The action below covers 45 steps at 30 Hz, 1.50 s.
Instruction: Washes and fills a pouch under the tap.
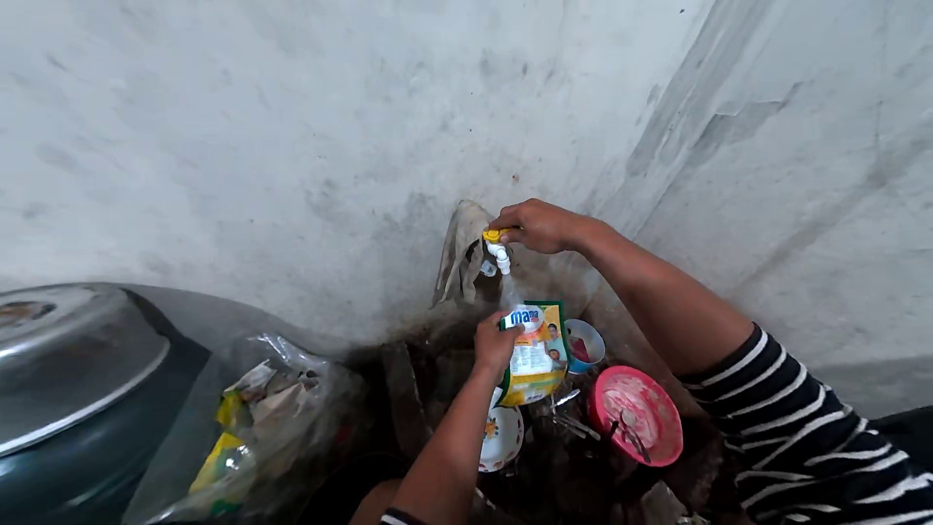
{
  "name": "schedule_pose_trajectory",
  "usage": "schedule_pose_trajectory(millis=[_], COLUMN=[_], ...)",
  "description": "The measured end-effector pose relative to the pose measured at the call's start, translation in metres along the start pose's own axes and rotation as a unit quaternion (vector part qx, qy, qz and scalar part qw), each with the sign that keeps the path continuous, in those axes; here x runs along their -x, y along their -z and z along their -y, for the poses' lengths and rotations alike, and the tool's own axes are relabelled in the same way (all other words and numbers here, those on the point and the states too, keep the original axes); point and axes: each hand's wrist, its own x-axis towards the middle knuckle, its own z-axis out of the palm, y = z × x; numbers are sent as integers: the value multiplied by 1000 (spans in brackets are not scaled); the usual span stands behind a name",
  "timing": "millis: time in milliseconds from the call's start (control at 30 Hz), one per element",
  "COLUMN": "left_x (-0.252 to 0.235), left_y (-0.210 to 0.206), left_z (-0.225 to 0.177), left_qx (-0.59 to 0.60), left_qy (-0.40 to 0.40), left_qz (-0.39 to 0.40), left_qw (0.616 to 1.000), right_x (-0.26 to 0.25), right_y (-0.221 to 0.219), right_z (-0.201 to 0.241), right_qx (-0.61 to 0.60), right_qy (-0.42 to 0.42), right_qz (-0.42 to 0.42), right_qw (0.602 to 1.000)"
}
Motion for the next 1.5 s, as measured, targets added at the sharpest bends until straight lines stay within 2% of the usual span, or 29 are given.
schedule_pose_trajectory(millis=[100,133,200,233,300,400,533,733,833,900,1000,1100,1233,1433,1500], left_x=[-1,-1,0,1,4,10,15,12,13,13,11,13,9,4,2], left_y=[-7,-8,-9,-9,-12,-17,-18,-2,4,5,7,7,8,21,29], left_z=[8,9,10,9,7,9,22,12,8,6,7,7,12,-10,-16], left_qx=[-57,-65,-50,-23,67,145,167,179,162,105,-87,-226,-240,-115,-132], left_qy=[16,23,51,70,119,195,206,179,150,120,58,19,5,68,62], left_qz=[-35,-50,-83,-98,-119,-125,-114,-82,-48,-34,-42,-73,-52,86,130], left_qw=[998,996,994,993,984,962,958,964,974,987,994,971,969,987,981], right_x=[12,20,42,49,63,82,92,86,82,81,77,73,72,82,87], right_y=[-30,-49,-97,-127,-189,-247,-259,-243,-239,-236,-231,-225,-229,-211,-211], right_z=[-15,-12,8,16,34,61,71,65,60,58,57,52,50,36,29], right_qx=[-94,-149,-261,-302,-355,-395,-412,-482,-478,-477,-440,-377,-334,-347,-347], right_qy=[29,3,-132,-212,-330,-386,-398,-399,-406,-411,-418,-416,-412,-348,-310], right_qz=[-122,-186,-274,-295,-270,-254,-268,-252,-235,-230,-207,-169,-160,-131,-122], right_qw=[988,971,916,882,832,794,775,738,743,742,767,810,833,861,877])
